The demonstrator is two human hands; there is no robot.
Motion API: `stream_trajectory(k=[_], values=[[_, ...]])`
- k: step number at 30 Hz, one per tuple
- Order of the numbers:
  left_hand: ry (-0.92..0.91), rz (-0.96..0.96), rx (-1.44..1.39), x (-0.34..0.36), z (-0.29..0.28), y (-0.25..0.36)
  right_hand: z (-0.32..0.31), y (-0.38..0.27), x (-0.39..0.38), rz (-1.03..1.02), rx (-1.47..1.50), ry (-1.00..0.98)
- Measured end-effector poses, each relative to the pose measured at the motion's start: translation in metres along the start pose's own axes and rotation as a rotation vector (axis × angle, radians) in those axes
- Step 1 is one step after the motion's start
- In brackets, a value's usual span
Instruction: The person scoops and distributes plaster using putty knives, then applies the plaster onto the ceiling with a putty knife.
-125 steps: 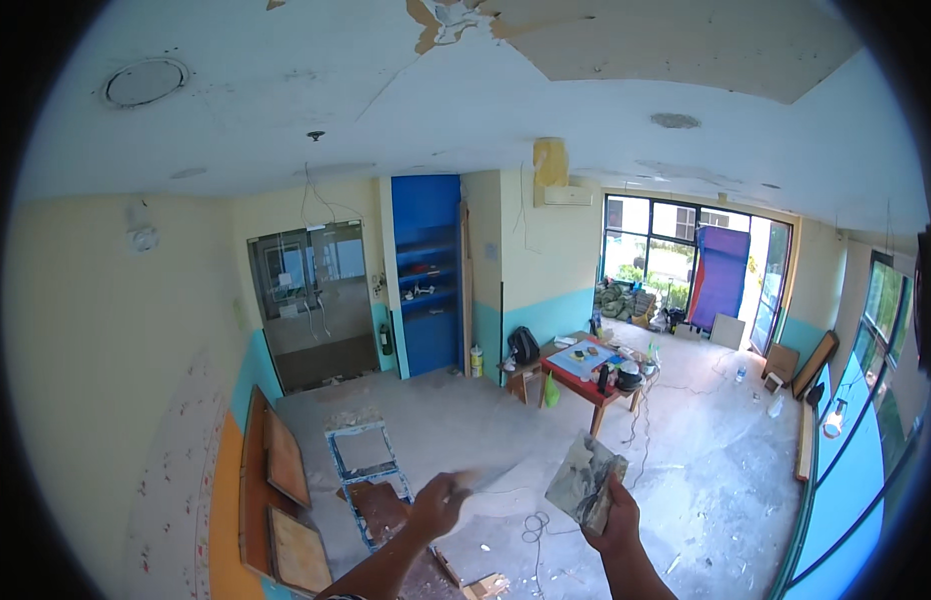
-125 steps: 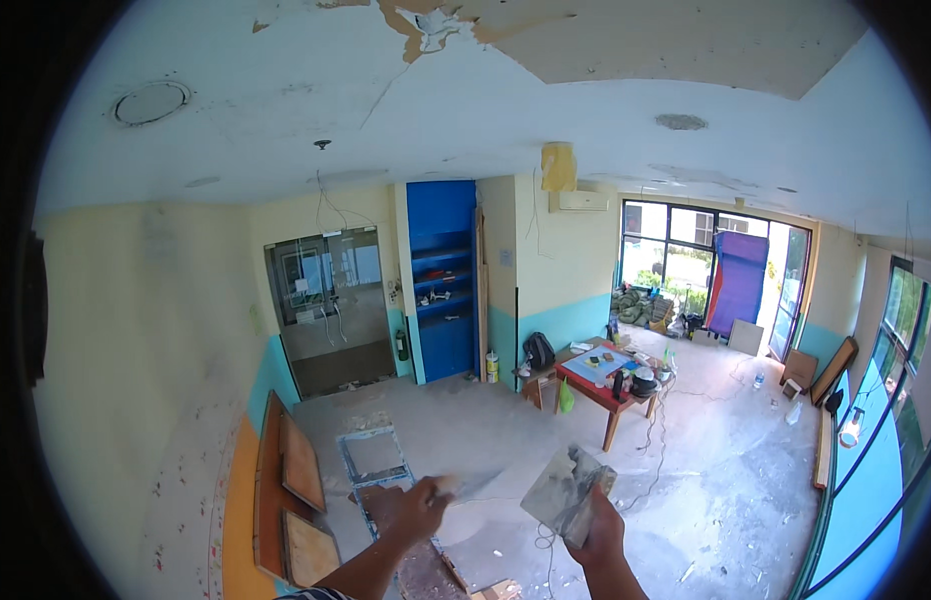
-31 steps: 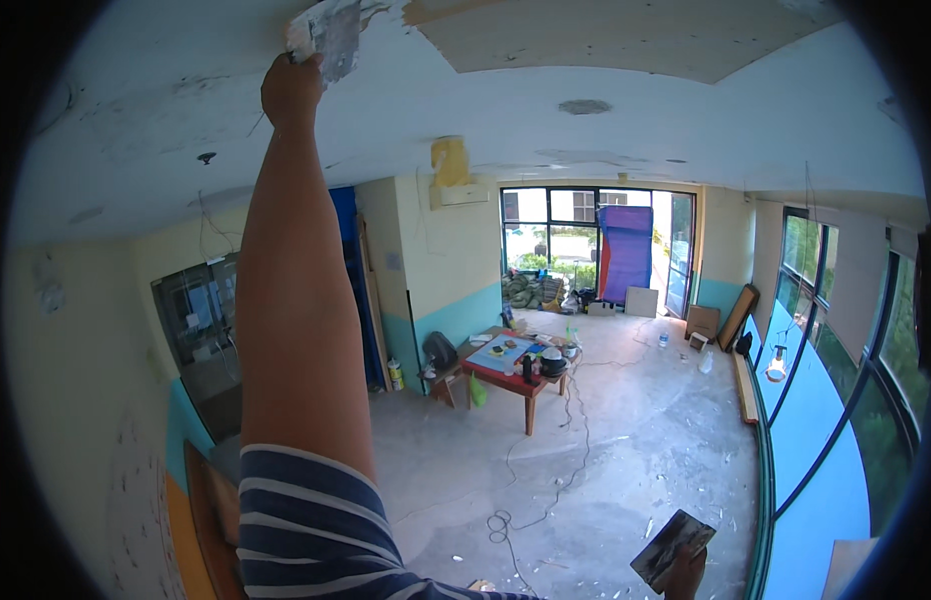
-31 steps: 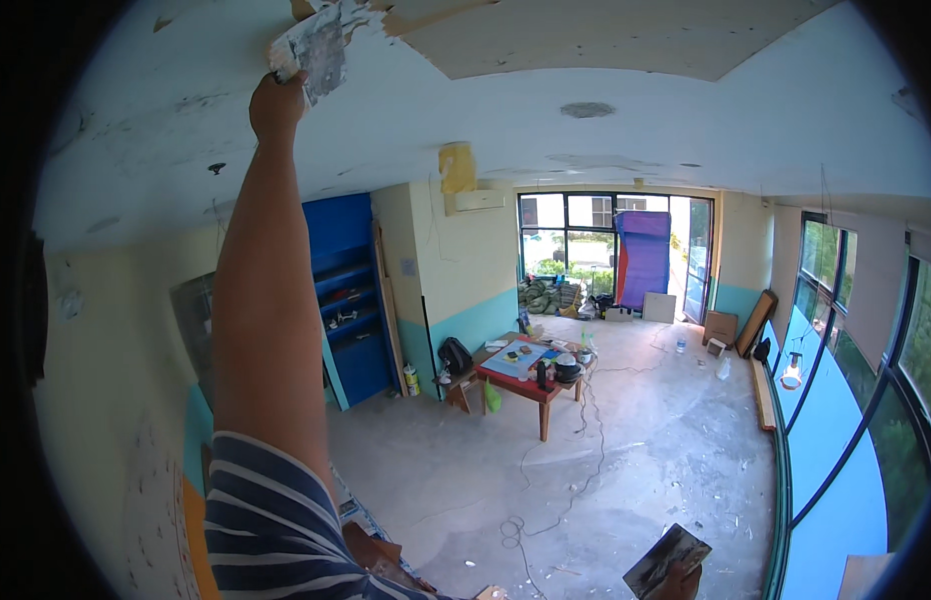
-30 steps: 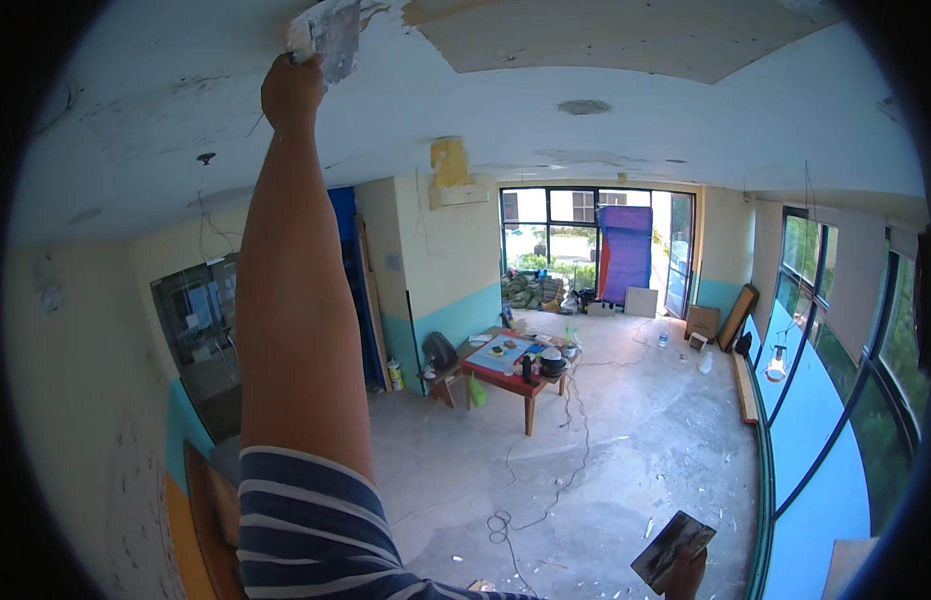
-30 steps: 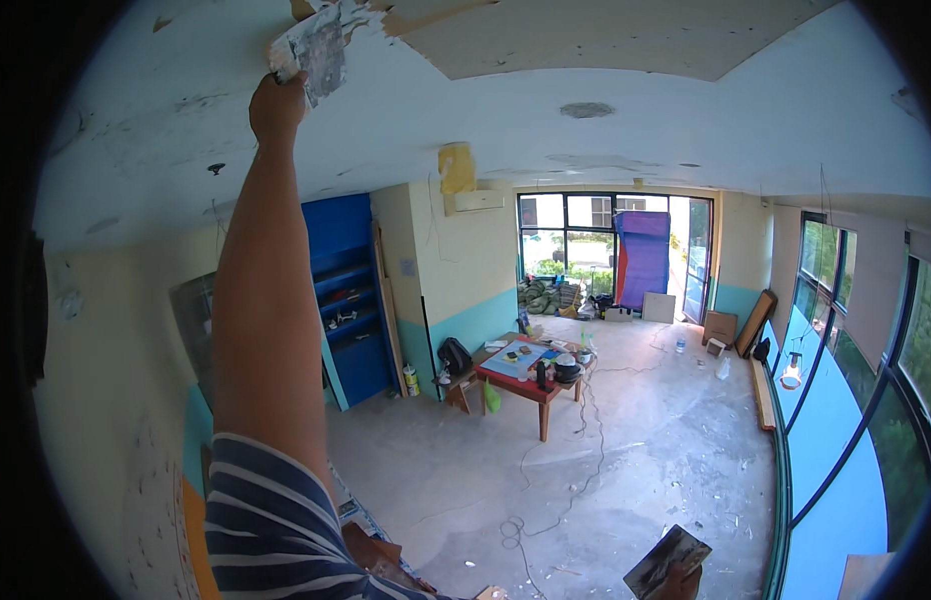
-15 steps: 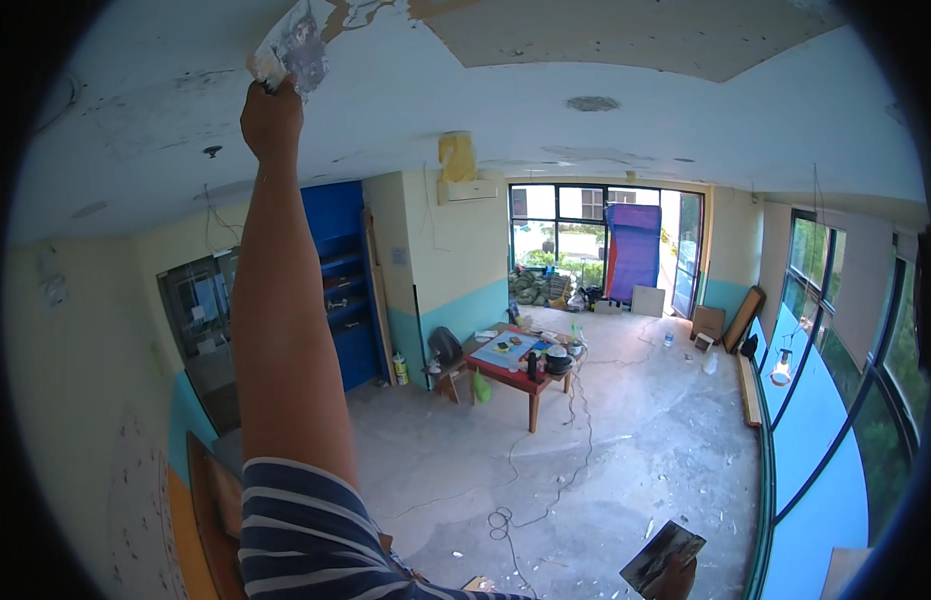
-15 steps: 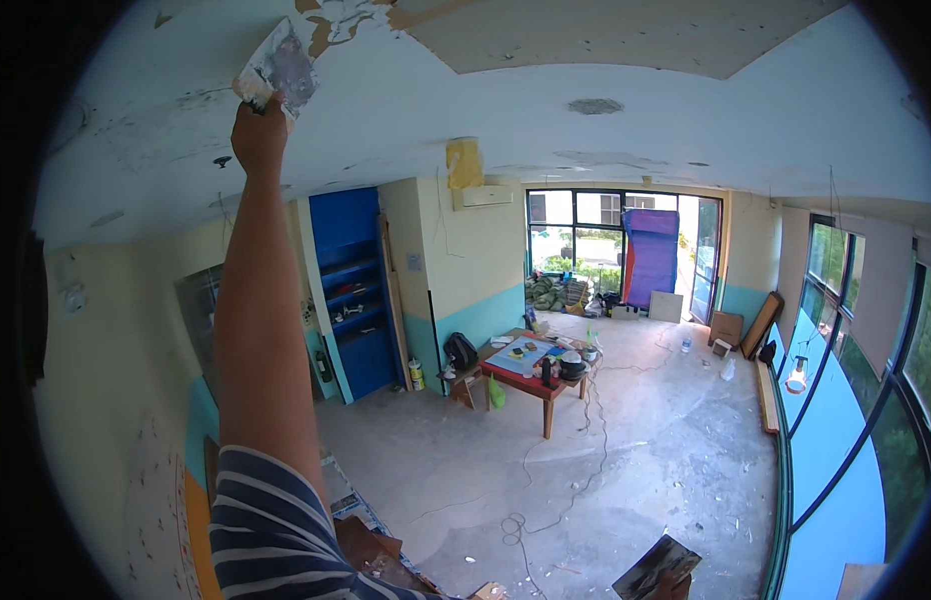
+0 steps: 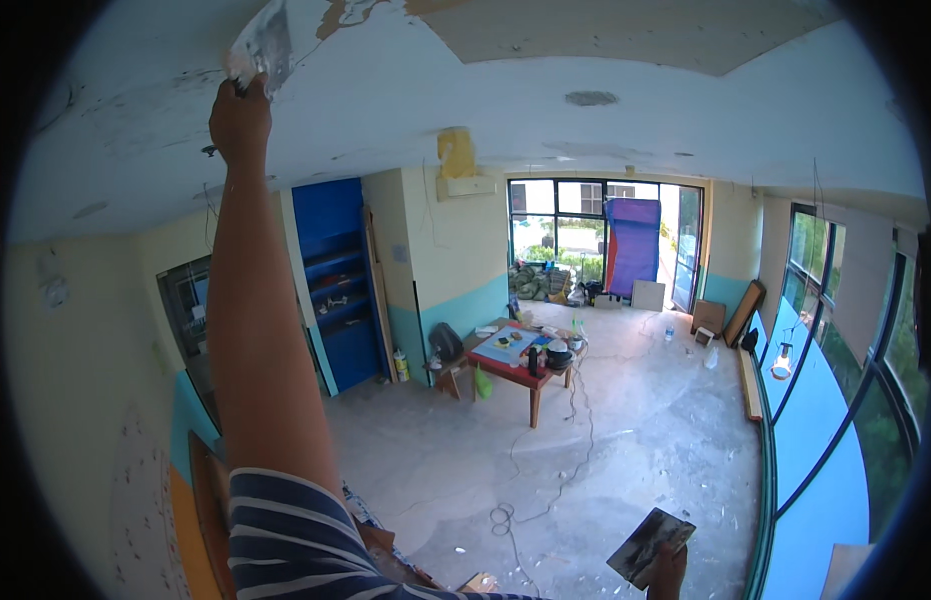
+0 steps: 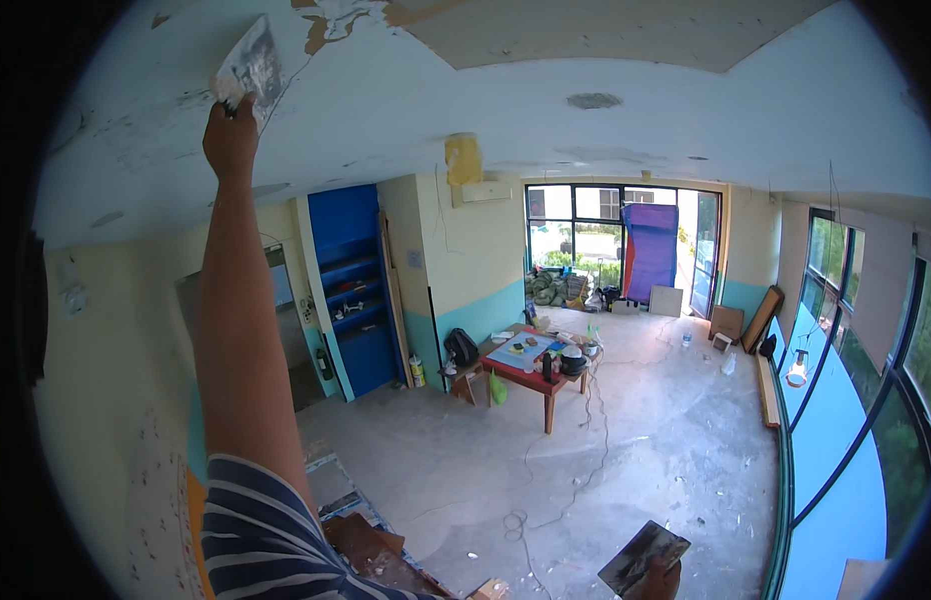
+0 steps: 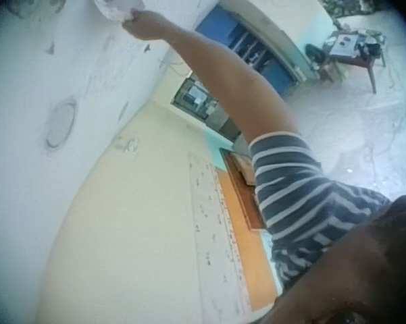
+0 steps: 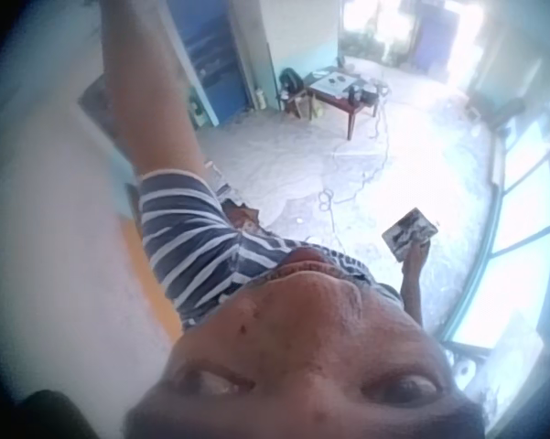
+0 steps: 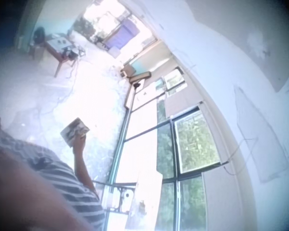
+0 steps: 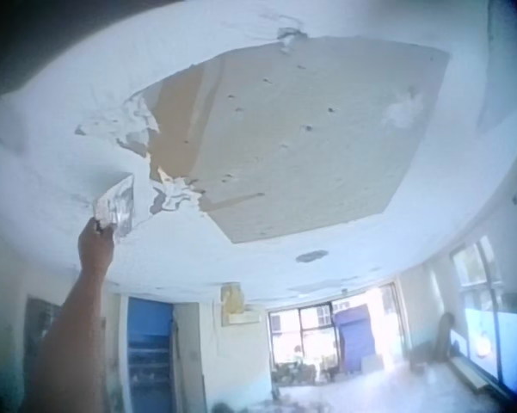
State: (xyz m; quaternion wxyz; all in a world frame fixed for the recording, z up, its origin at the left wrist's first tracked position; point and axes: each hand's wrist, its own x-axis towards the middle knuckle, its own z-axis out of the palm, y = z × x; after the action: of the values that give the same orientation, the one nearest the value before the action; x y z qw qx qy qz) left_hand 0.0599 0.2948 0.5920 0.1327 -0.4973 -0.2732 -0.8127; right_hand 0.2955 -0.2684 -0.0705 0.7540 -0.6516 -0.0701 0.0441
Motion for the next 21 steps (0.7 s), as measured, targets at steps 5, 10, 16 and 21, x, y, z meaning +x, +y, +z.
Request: stream_trajectory(k=[5, 10, 16, 21], values=[[-0.454, -0.084, -0.092, -0.088, -0.032, 0.001, 0.035, -0.024, 0.013, 0.128, 0.501, -0.21], [-0.987, -0.533, -0.89, -0.306, -0.077, -0.008, 0.09, -0.053, 0.04, 0.396, 0.741, -0.482], [-1.569, -1.165, -1.007, -0.55, -0.182, 0.006, 0.16, -0.006, 0.06, 0.215, 0.438, -0.835], [-1.874, -1.06, -0.589, -0.534, -0.237, 0.043, 0.168, 0.056, 0.075, -0.097, 0.054, -0.926]])
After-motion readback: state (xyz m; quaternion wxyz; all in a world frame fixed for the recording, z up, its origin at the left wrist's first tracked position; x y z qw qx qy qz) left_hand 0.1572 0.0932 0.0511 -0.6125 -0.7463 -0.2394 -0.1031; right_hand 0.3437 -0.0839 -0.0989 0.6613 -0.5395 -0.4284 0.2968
